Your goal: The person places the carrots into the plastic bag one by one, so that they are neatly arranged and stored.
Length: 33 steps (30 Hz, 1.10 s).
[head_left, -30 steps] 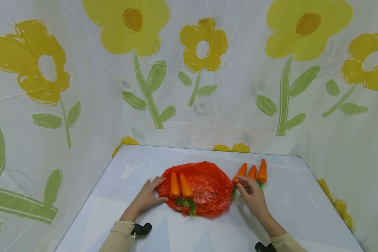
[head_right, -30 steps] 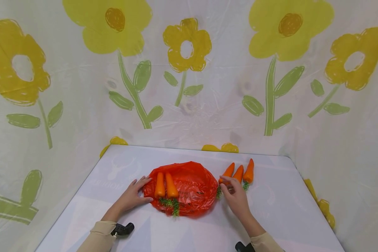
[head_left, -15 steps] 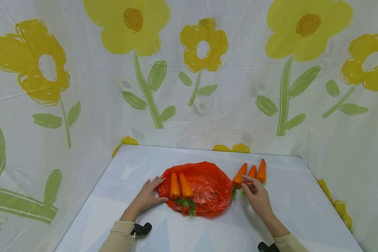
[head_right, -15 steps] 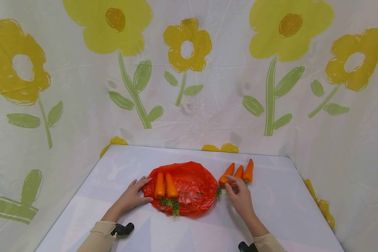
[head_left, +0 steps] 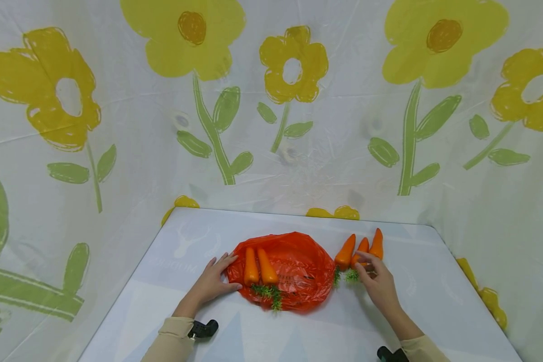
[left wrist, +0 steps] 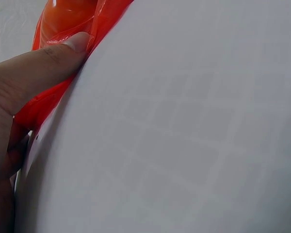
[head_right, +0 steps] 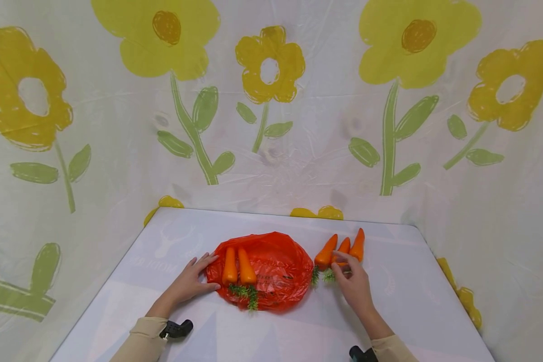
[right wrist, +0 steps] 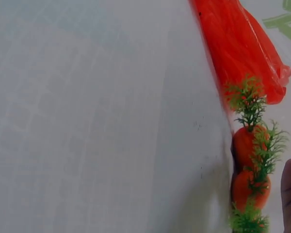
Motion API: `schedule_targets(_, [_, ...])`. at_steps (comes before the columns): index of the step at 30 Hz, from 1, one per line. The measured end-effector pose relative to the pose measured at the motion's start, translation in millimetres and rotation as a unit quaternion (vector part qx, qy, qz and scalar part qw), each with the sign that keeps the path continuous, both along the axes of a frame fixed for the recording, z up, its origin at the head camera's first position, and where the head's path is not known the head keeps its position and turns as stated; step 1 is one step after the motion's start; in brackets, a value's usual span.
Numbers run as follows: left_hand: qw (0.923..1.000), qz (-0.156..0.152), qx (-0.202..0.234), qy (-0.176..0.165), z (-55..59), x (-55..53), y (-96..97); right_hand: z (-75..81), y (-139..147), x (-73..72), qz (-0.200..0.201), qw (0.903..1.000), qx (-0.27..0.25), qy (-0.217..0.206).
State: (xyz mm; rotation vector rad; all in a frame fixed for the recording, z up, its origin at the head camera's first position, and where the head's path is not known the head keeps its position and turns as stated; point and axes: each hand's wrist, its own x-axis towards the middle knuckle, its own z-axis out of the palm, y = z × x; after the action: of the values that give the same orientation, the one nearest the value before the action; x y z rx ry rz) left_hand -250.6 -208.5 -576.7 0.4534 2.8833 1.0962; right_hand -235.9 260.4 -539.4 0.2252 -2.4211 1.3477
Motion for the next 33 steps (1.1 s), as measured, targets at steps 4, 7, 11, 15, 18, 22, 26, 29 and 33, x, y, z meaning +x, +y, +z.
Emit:
schedule_targets(4, [1.0,0.004,0.003,-0.002,0.4,0.5,0.1,-0.6,4.4,-0.3,-0.006,1.0,0.001,-0.001])
schedule_targets(7, [1.0,0.007,0.004,-0.004,0.5,0.8,0.2,-0.1,7.4,0.0,-0.01,0.9999,0.003,0.005])
schedule_targets(11, [0.9999,0.009,0.002,-0.006,1.0,1.2,0.6,1.2,11.2,0.3,-0.015,0.9999,0.005,0.007])
schedule_targets(15, [0.9999,0.012,0.002,-0.009,2.0,1.9,1.0,2.2,15.2,0.1,-0.023,0.9997,0.009,0.004])
schedule_targets(18, [0.9998,0.014,0.004,-0.013,2.4,2.3,1.2,1.9,18.6,-0.8,-0.032,0.9994,0.014,0.007])
schedule_targets(22, [0.9997,0.017,0.005,-0.016,1.9,2.6,1.0,0.0,23.4,-3.0,-0.043,0.9988,0.022,0.008])
schedule_targets(26, [0.9997,0.017,0.008,-0.014,2.0,3.8,1.0,-1.3,26.8,-5.3,-0.057,0.998,0.029,0.001])
schedule_targets(29, [0.9997,0.018,0.007,-0.014,1.7,3.6,1.1,-0.5,29.4,-6.9,-0.066,0.9974,0.03,0.0])
schedule_targets(33, [0.9998,0.015,0.006,-0.012,1.0,2.2,1.0,0.8,33.4,-8.1,-0.072,0.997,0.027,0.002])
